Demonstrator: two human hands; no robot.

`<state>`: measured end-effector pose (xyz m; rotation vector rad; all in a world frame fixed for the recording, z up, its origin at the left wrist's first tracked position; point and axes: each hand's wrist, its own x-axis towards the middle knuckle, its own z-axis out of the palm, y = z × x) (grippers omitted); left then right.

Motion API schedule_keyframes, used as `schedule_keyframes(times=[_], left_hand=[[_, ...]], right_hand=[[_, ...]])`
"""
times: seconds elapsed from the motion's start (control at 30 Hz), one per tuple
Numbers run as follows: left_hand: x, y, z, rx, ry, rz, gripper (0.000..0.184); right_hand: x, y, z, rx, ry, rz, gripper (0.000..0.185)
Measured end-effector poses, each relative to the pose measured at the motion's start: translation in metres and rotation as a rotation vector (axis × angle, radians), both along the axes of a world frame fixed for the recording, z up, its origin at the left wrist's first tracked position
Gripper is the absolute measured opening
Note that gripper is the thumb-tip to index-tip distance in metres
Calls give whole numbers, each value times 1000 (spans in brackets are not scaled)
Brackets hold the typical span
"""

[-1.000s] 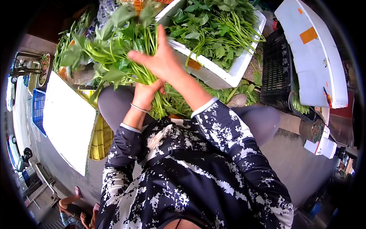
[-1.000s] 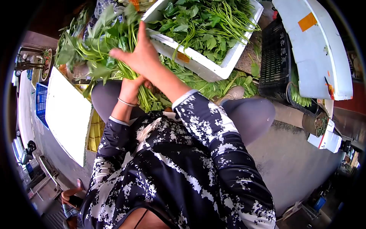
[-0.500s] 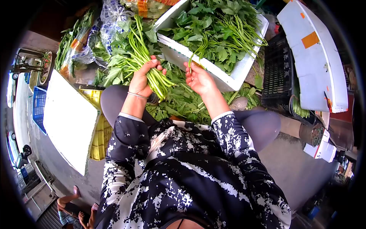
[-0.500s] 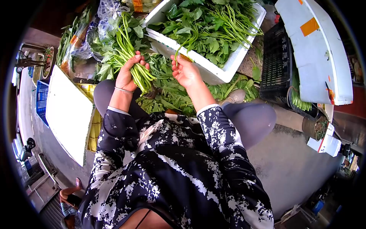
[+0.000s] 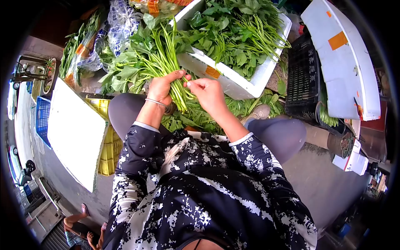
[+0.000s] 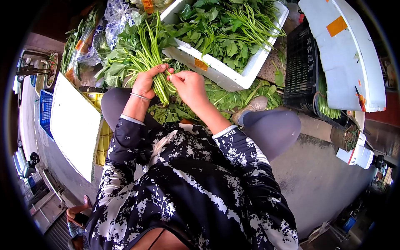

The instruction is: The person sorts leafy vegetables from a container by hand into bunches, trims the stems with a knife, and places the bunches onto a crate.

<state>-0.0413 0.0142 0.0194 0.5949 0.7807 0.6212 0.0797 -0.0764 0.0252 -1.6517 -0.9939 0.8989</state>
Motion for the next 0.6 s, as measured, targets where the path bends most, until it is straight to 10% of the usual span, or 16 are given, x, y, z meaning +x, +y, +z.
schedule_keyframes(times=[0.2, 0.4, 0.6], left_hand=[[2, 1, 7, -46, -55, 106, 9], [2, -2, 17, -23, -41, 206, 9], [3, 0, 23, -5, -34, 253, 9]], right_hand=[[58, 35, -24, -226, -831, -350, 34], [88, 65, -25, -638, -567, -188, 28], [103, 49, -12, -163, 297, -380, 25]])
